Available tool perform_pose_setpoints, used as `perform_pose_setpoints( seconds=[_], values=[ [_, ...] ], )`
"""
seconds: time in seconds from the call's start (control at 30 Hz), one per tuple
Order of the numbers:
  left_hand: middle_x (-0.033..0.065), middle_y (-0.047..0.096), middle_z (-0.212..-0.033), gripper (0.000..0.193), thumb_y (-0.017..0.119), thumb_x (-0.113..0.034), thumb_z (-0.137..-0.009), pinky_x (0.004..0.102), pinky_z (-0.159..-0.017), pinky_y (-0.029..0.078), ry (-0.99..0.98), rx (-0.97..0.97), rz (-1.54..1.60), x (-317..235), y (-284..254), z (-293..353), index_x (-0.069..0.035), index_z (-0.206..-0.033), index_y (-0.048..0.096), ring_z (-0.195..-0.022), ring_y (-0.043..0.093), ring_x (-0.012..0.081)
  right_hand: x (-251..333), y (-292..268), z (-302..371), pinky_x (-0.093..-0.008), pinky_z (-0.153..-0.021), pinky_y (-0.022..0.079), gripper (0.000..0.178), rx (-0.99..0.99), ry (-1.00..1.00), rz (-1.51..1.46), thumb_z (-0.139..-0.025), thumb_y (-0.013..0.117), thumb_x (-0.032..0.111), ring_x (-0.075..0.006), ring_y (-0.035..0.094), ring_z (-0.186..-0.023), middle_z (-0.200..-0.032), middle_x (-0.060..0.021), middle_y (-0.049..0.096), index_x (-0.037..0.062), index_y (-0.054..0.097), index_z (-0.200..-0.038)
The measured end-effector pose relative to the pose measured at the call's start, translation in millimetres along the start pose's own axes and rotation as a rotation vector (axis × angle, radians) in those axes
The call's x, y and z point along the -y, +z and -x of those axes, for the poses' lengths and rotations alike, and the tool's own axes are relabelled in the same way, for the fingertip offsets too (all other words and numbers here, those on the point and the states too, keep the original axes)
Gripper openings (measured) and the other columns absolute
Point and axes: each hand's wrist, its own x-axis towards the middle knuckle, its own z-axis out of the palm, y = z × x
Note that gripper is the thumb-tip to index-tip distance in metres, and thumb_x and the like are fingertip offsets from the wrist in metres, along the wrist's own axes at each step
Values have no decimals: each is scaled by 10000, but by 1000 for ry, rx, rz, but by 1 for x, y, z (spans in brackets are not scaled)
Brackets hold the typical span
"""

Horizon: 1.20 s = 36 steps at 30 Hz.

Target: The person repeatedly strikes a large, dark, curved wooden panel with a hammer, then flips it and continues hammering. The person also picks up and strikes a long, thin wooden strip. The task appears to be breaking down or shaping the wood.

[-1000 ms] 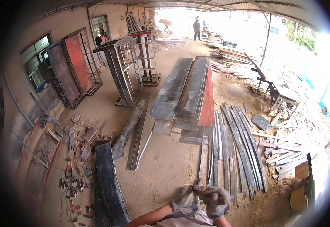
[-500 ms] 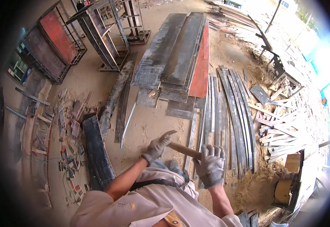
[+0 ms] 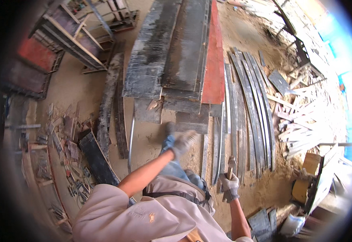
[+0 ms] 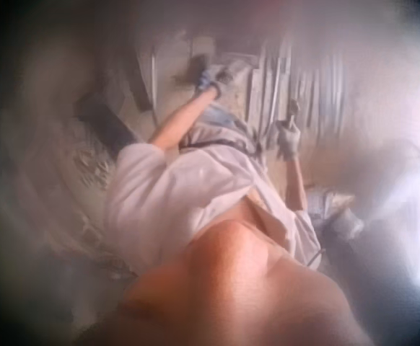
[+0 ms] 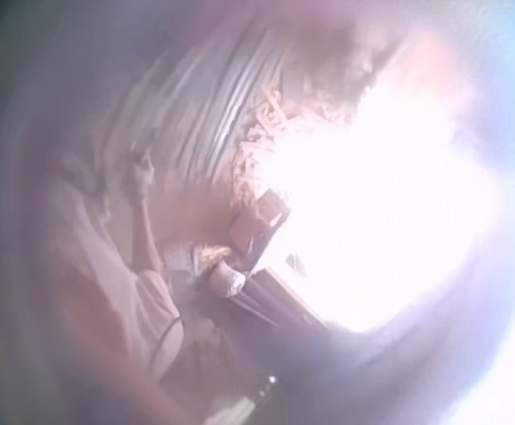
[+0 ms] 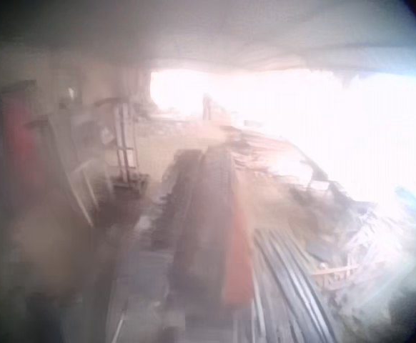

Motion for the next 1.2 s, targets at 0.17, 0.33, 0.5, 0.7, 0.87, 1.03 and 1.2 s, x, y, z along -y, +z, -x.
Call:
perform_pose_setpoints(
  seconds=[0.17,0.33,0.5,0.7,0.87,1.03,1.2],
  values=[
    [234,679,-1331,726,685,-570,-966,469,-1086,482,-475,-350,-113,124,-141,-130,-1,-1408,595,-1271,624,366,71,75,-86,-321,-514,526,145,28,137,-276,-953,726,158,-162,652,-561,-689,-46,662,17,695,-966],
    [297,465,-1583,920,729,-487,-937,432,-1206,371,-512,-404,-42,183,-211,-244,18,-1606,349,-1485,449,380,122,172,-224,-339,-779,606,272,94,125,-361,-940,735,108,-211,749,-885,-1016,-128,772,-11,704,-1183],
    [299,358,-1653,1008,811,-362,-849,404,-1271,281,-484,-479,-68,202,-227,-339,89,-1598,311,-1556,330,388,152,292,-385,-270,-694,484,309,56,38,-235,-914,754,100,-62,573,-780,-920,44,683,64,736,-1220],
    [303,327,-1666,1031,825,-310,-836,402,-1280,261,-550,-483,-181,207,-215,-357,103,-1605,275,-1570,312,367,164,371,-467,-344,-724,514,262,-104,-78,-119,-919,749,205,-138,605,-763,-885,3,690,76,730,-1146],
    [267,499,-1558,919,828,-427,-897,377,-1203,358,-578,-560,215,199,-240,-360,80,-1547,423,-1448,478,329,173,362,-470,-306,-701,506,183,-42,18,-392,-959,756,216,-109,593,-760,-879,22,658,98,712,-1092],
    [157,750,-1200,850,800,-571,-899,388,-971,502,-708,-434,80,165,-273,-355,87,-1397,597,-1057,669,252,203,325,-460,-298,-626,463,280,77,144,-292,-982,740,370,-91,543,-678,-817,47,607,104,703,-1060],
    [54,734,-1005,504,806,-458,-935,295,-649,551,-328,-666,760,114,-257,-320,-65,-1231,696,-843,679,142,242,304,-418,-297,-565,422,291,245,-85,-300,-968,767,367,-90,511,-627,-754,42,579,91,679,-997]
  ],
)
